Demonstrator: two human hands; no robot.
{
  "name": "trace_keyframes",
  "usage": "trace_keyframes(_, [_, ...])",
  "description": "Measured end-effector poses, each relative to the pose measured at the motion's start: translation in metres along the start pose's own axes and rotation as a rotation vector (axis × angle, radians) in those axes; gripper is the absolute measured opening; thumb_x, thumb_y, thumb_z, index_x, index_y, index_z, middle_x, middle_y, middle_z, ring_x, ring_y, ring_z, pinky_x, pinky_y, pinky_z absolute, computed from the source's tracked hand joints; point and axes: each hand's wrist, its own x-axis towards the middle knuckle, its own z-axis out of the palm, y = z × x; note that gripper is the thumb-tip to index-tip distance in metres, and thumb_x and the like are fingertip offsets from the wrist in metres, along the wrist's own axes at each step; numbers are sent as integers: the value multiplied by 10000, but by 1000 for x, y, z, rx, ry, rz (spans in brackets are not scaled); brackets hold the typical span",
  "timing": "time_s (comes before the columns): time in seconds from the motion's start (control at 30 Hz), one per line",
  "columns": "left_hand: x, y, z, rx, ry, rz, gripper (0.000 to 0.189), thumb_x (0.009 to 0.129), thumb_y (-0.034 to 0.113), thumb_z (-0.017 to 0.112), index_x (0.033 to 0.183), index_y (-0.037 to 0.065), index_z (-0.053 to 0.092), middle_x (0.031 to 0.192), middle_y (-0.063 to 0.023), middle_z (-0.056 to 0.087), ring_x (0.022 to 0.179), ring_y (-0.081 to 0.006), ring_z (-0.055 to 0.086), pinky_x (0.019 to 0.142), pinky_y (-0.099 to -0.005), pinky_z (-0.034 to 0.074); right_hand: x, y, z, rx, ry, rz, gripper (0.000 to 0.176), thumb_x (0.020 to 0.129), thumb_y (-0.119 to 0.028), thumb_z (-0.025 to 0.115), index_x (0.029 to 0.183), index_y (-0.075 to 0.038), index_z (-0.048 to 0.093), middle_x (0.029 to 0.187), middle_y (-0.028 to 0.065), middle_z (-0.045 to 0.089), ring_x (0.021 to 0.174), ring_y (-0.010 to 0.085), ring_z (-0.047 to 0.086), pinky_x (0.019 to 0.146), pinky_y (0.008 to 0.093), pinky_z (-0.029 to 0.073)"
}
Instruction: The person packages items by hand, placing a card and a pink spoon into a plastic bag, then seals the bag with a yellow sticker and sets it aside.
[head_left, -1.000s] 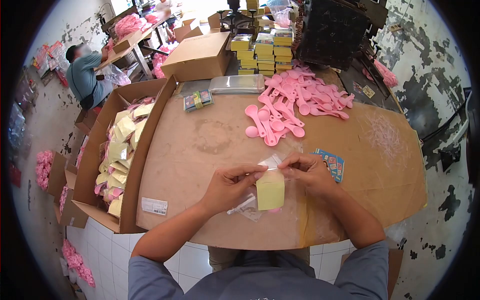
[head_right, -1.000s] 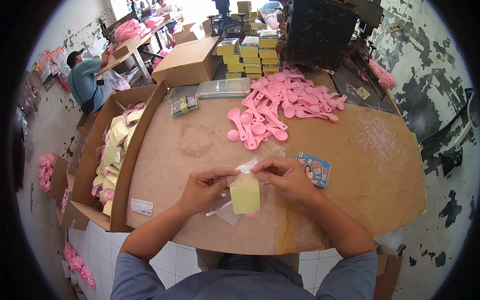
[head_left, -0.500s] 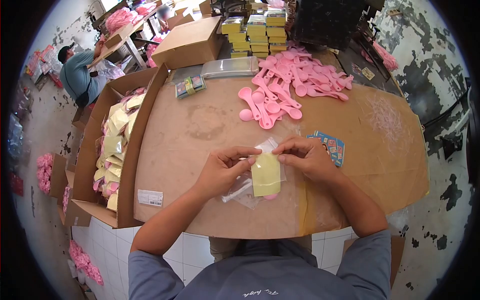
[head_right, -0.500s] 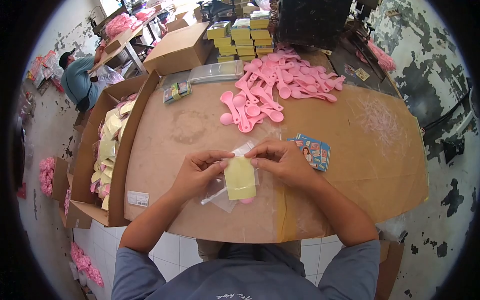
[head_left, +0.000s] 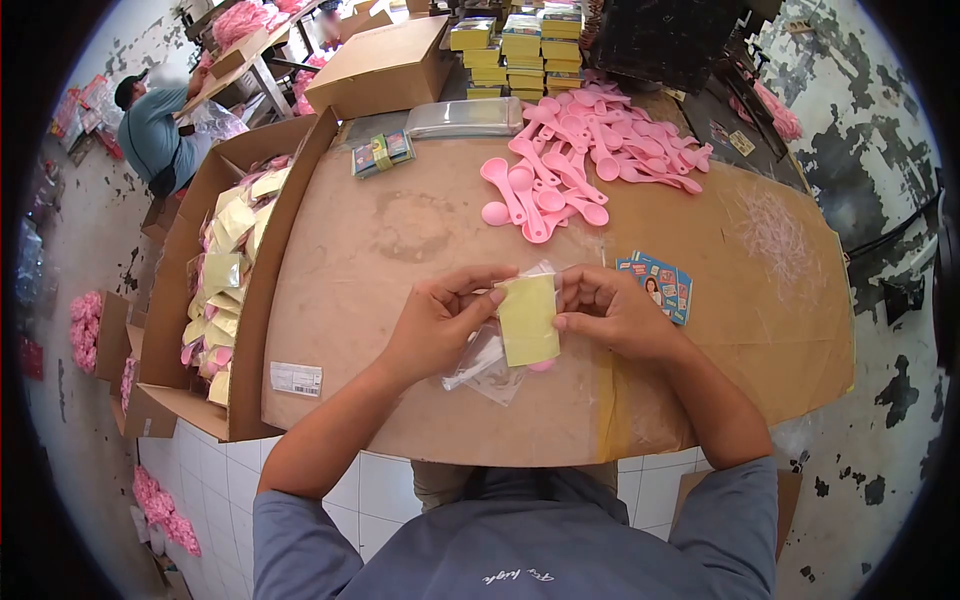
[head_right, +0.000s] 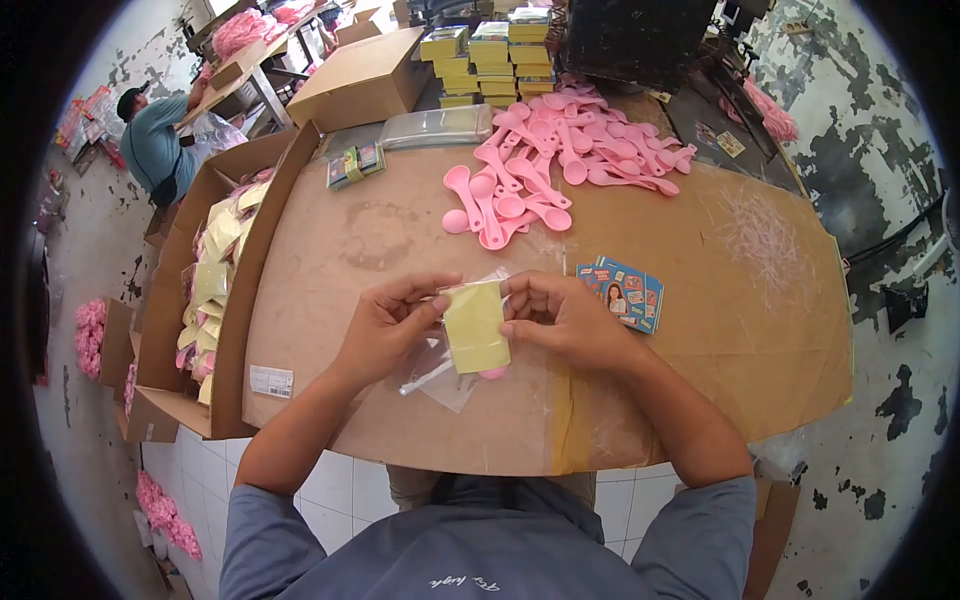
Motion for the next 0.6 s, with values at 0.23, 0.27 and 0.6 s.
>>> trace_keyframes(0.23, [0,-10,-4,133,-139,-82,440,1004,158,710,1385,-19,577,1063,-87,733,862,-122,710,741,-269,578,-1,0,1,38,63,-101,397,960,-39,719,1334,16,597,1063,57,709,971,124,682,871,290,548])
trace_keyframes(0.27, [0,-6,-7,136,-124,-92,426,1009,163,703,1377,-14,584,1059,-81,733,846,-116,706,722,-272,573,0,1,0,35,74,-131,399,964,-53,717,1340,7,600,1069,56,712,970,125,683,872,295,548])
trace_keyframes(0.6, [15,36,-73,-247,668,472,476,1083,417,547,1372,44,606,1245,-78,680,1089,-176,675,904,-349,541,-33,-43,-79,-1007,368,-180,343,905,-156,768,1217,-28,706,1114,124,699,1042,228,678,910,376,533])
